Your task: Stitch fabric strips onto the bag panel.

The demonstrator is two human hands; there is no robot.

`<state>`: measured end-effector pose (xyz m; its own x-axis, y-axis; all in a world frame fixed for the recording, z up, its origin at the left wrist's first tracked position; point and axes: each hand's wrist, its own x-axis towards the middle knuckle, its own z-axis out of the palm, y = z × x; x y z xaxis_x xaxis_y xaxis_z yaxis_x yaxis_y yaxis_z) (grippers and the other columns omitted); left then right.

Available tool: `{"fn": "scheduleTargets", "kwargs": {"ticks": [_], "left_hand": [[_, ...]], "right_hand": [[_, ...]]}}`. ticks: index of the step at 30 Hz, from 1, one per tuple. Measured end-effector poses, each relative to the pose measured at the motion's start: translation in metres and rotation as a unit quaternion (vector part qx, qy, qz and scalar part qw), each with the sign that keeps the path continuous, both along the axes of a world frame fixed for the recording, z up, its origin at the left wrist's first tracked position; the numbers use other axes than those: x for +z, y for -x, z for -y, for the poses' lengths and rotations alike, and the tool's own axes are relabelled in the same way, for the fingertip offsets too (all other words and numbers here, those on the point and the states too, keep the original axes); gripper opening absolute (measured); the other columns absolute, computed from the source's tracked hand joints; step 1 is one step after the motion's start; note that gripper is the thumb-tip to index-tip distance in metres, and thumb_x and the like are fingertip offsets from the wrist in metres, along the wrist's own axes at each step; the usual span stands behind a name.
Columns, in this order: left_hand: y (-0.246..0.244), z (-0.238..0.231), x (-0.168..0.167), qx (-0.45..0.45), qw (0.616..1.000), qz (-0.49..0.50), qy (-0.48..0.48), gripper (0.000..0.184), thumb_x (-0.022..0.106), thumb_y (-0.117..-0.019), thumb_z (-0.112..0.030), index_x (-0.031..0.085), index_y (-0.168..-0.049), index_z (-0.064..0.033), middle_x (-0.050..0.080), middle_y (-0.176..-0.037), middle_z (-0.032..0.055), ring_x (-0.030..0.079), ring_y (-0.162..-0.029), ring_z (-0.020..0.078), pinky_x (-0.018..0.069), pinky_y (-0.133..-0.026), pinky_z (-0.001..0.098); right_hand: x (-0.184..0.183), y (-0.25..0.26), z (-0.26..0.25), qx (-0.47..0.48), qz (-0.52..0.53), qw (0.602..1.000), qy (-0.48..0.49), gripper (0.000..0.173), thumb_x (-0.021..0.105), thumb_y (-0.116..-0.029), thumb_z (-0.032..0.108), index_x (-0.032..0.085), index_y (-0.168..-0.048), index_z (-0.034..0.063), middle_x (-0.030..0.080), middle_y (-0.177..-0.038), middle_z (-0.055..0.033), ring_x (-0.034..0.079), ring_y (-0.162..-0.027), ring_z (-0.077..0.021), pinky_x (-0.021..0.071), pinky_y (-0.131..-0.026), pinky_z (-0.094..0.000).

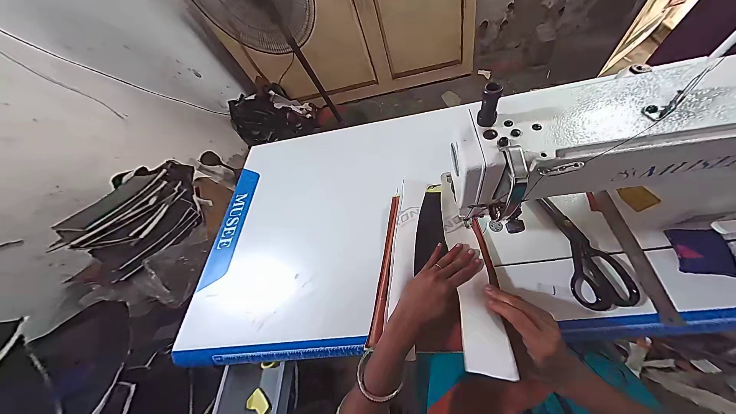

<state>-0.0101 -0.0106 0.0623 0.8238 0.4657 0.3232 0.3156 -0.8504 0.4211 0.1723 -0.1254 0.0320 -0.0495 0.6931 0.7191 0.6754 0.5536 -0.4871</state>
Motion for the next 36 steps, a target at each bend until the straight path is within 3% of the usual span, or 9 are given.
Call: {"fn": "scheduleTargets", "kwargs": {"ticks": [2, 5, 9, 15, 19, 21, 25, 30, 36], "left_hand": [[0.001, 0.000, 0.004, 0.004, 0.999, 0.011, 0.032, 0.050, 0.045, -0.0906, 0.011, 0.066, -0.134, -0.0023, 0.063, -0.140, 0.0153, 0.055, -0.136, 0.0376, 0.0347, -0.117, 0.0572], [0.002, 0.000, 0.005, 0.005, 0.998, 0.026, 0.057, 0.045, 0.044, -0.0935, 0.007, 0.068, -0.131, -0.0014, 0.065, -0.138, 0.0152, 0.056, -0.135, 0.0368, 0.0338, -0.118, 0.0561], [0.003, -0.001, 0.002, -0.010, 0.999, 0.021, 0.032, 0.039, 0.046, -0.0983, -0.001, 0.068, -0.131, -0.0006, 0.066, -0.136, 0.0153, 0.058, -0.133, 0.0359, 0.0350, -0.118, 0.0542], [0.003, 0.000, -0.001, -0.023, 0.999, 0.017, -0.021, 0.041, 0.047, -0.0937, 0.006, 0.070, -0.127, 0.0008, 0.068, -0.133, 0.0174, 0.061, -0.130, 0.0370, 0.0408, -0.115, 0.0483], [0.003, -0.001, -0.001, -0.034, 0.999, 0.030, -0.015, 0.041, 0.046, -0.0924, 0.005, 0.071, -0.125, 0.0014, 0.069, -0.131, 0.0186, 0.061, -0.129, 0.0371, 0.0398, -0.116, 0.0471], [0.003, 0.000, -0.001, -0.031, 0.999, 0.037, -0.006, 0.041, 0.046, -0.0913, 0.002, 0.072, -0.124, 0.0022, 0.069, -0.130, 0.0191, 0.062, -0.129, 0.0370, 0.0393, -0.116, 0.0468], [0.002, 0.001, -0.001, -0.020, 0.998, 0.056, -0.017, 0.038, 0.053, -0.0887, -0.004, 0.070, -0.119, 0.0108, 0.070, -0.125, 0.0222, 0.065, -0.124, 0.0386, 0.0429, -0.113, 0.0452], [0.001, 0.000, -0.005, -0.013, 0.996, 0.072, -0.042, 0.036, 0.049, -0.0937, -0.007, 0.074, -0.117, 0.0036, 0.073, -0.121, 0.0204, 0.067, -0.121, 0.0349, 0.0438, -0.113, 0.0424], [0.000, 0.000, -0.007, -0.011, 0.996, 0.064, -0.060, 0.036, 0.048, -0.0934, -0.006, 0.074, -0.117, 0.0020, 0.073, -0.121, 0.0193, 0.067, -0.122, 0.0351, 0.0430, -0.114, 0.0425]], "right_hand": [[-0.006, 0.006, 0.010, -0.048, 0.000, 0.999, 0.010, 0.011, 0.052, -0.1055, 0.016, 0.056, -0.104, 0.0054, 0.068, -0.114, -0.0137, 0.066, -0.114, -0.0111, 0.0502, -0.098, -0.0176], [-0.007, 0.003, 0.016, -0.063, 0.113, 0.992, 0.013, 0.024, 0.050, -0.0981, 0.007, 0.073, -0.099, 0.0013, 0.076, -0.109, -0.0153, 0.070, -0.111, -0.0226, 0.0506, -0.100, -0.0252], [-0.003, 0.001, 0.019, -0.057, 0.192, 0.980, 0.014, 0.033, 0.046, -0.0992, 0.015, 0.075, -0.104, 0.0003, 0.077, -0.112, -0.0140, 0.070, -0.114, -0.0256, 0.0486, -0.104, -0.0283], [-0.003, 0.000, 0.018, -0.046, 0.166, 0.985, 0.001, 0.032, 0.048, -0.0959, 0.014, 0.077, -0.094, 0.0003, 0.078, -0.106, -0.0144, 0.072, -0.111, -0.0257, 0.0504, -0.103, -0.0287], [0.010, -0.006, 0.008, -0.032, 0.076, 0.995, 0.057, 0.025, 0.053, -0.0892, 0.012, 0.072, -0.077, 0.0025, 0.076, -0.089, -0.0129, 0.074, -0.093, -0.0241, 0.0569, -0.089, -0.0304], [0.019, -0.010, -0.015, -0.038, 0.013, 0.995, 0.092, 0.025, 0.052, -0.0882, 0.005, 0.076, -0.088, -0.0013, 0.076, -0.094, -0.0146, 0.073, -0.092, -0.0255, 0.0581, -0.085, -0.0327], [0.032, -0.010, -0.072, -0.032, 0.022, 0.989, 0.143, 0.034, 0.051, -0.0899, -0.010, 0.072, -0.117, -0.0076, 0.071, -0.121, -0.0230, 0.069, -0.111, -0.0387, 0.0539, -0.098, -0.0443], [0.025, -0.010, -0.087, -0.040, 0.041, 0.988, 0.147, 0.029, 0.055, -0.0858, -0.014, 0.076, -0.103, -0.0069, 0.074, -0.112, -0.0215, 0.072, -0.104, -0.0379, 0.0573, -0.092, -0.0421], [0.022, -0.021, -0.084, -0.032, -0.040, 0.981, 0.185, 0.038, 0.046, -0.0904, -0.013, 0.075, -0.114, -0.0052, 0.072, -0.120, -0.0225, 0.071, -0.111, -0.0359, 0.0550, -0.098, -0.0404]]}}
